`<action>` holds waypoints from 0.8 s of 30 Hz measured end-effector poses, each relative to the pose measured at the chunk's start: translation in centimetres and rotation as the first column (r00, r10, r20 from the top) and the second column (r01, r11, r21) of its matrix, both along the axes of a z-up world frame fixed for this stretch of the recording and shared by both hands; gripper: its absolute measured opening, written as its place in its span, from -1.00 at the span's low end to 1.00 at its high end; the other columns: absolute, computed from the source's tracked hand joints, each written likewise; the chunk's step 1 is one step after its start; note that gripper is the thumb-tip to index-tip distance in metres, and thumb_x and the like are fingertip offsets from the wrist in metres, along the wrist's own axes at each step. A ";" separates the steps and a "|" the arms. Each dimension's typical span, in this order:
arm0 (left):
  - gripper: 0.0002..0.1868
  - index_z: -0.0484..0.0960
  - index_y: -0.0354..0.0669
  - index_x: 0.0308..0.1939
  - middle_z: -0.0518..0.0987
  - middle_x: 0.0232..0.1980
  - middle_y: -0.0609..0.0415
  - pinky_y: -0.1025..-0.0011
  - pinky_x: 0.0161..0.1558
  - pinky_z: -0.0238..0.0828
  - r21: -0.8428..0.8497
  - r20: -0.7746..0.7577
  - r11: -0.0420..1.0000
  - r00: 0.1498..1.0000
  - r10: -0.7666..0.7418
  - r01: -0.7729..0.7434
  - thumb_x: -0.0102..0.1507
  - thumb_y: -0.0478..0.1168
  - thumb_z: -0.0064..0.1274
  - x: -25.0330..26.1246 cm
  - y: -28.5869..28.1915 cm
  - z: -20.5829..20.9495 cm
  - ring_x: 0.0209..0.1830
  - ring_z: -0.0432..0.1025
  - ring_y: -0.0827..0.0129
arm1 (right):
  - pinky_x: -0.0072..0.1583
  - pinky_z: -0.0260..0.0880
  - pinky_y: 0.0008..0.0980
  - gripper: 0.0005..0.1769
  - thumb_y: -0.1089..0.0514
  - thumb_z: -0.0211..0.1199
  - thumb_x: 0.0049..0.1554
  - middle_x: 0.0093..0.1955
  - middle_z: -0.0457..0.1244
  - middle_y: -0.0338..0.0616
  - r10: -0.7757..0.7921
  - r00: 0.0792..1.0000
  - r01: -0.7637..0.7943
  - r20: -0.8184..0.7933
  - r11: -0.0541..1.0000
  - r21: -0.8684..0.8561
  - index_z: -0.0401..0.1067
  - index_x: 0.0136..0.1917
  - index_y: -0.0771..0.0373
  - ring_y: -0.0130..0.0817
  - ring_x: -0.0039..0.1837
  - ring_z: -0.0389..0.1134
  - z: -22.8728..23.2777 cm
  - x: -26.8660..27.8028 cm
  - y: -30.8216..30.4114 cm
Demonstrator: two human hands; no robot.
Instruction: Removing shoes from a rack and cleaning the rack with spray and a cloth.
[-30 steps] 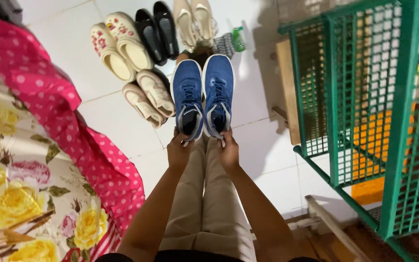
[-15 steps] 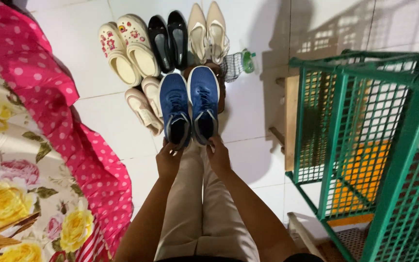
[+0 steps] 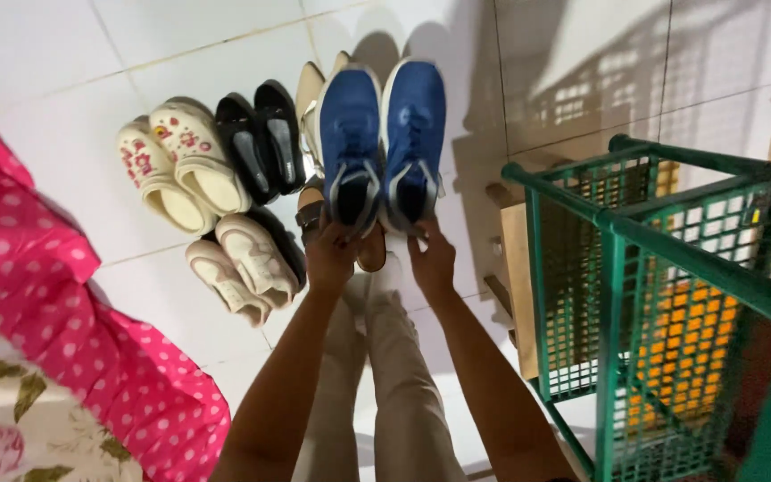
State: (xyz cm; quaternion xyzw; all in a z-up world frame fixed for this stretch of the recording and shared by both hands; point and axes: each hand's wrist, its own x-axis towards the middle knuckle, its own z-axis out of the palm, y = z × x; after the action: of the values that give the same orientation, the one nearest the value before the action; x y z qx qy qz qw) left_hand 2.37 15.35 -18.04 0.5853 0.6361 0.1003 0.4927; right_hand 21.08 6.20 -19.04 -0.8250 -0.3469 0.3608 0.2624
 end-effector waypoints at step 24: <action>-0.82 0.62 -0.24 -0.20 0.24 0.52 -0.40 0.42 -0.20 0.65 0.170 0.334 0.985 0.940 -0.070 0.013 0.18 -0.47 0.28 10.8 10.9 -20.5 0.13 0.67 0.15 | 0.19 0.47 -0.45 -0.74 0.55 0.27 0.22 0.06 0.38 -0.12 -0.144 0.947 0.253 -0.287 0.886 0.389 0.35 0.11 0.38 -0.41 0.13 0.42 -16.4 9.5 8.8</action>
State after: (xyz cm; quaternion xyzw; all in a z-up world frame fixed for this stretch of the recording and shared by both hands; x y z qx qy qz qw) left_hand 13.21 26.24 -38.58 0.6113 0.5189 0.2415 0.5466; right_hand 30.57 14.97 -35.48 -0.7281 -0.2937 0.3492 0.5114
